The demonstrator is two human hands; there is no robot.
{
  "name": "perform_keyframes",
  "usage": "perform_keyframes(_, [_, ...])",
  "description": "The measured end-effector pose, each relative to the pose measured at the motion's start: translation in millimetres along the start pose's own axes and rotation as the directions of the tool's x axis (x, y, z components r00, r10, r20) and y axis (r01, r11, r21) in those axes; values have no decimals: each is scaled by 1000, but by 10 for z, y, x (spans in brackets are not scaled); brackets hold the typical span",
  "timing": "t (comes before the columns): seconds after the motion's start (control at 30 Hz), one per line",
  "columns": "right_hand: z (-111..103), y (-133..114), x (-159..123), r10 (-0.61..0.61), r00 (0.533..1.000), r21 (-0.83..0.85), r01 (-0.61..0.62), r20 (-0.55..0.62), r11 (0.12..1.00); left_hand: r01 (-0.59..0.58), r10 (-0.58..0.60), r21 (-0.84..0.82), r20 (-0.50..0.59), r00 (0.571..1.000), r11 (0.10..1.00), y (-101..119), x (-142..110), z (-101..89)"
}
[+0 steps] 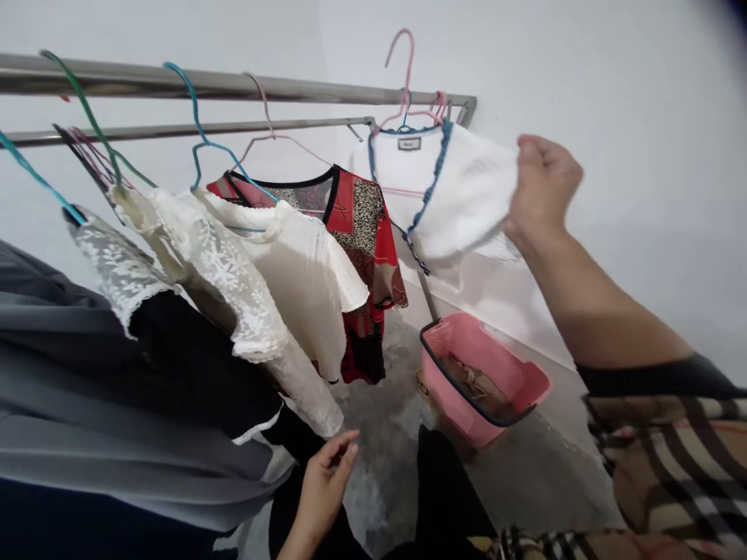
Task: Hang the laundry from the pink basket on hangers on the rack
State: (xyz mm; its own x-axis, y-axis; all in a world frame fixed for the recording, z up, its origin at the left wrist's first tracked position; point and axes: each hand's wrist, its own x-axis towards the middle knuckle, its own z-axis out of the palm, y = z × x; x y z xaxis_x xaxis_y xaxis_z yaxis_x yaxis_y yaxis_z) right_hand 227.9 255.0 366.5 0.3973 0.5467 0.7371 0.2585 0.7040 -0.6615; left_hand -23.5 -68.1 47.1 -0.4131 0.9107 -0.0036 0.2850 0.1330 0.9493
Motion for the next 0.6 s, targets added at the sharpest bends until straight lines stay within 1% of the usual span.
perform_keyframes(0.07, [371, -224, 123, -10, 991, -65, 18, 131, 998, 7, -7, -1, -6, 1000, 1000, -7, -21, 0])
perform_keyframes(0.13, [655, -392, 173, -21, 973, -99, 45, 229, 994, 17, -17, -2, -14, 1000, 1000, -10, -42, -3])
perform_keyframes(0.17, [759, -436, 170, -27, 965, -100, 55, 262, 993, 20, -20, 1, -18, 1000, 1000, -13, -50, -6])
perform_keyframes(0.23, [884, -439, 115, -29, 956, -87, 57, 291, 995, 21, -21, 18, -25, 999, 1000, -25, -60, -13])
perform_keyframes(0.3, [912, -351, 12, -8, 944, -66, 32, 331, 997, 20, -20, 41, -19, 1000, 999, -46, -55, -12])
perform_keyframes(0.4, [816, -174, -182, 33, 913, -50, -14, 406, 999, 30, -32, 74, 23, 999, 997, -67, -23, 23])
perform_keyframes(0.43, [764, -126, -243, 17, 899, -33, -3, 437, 999, 34, -38, 87, 43, 998, 996, -65, -6, 46])
perform_keyframes(0.53, [615, 17, -376, -83, 879, 42, 72, 469, 997, 32, -45, 129, 94, 995, 991, -32, 63, 156])
perform_keyframes(0.6, [521, 220, -437, -103, 878, 67, 81, 468, 994, 30, -48, 153, 120, 992, 988, -4, 126, 252])
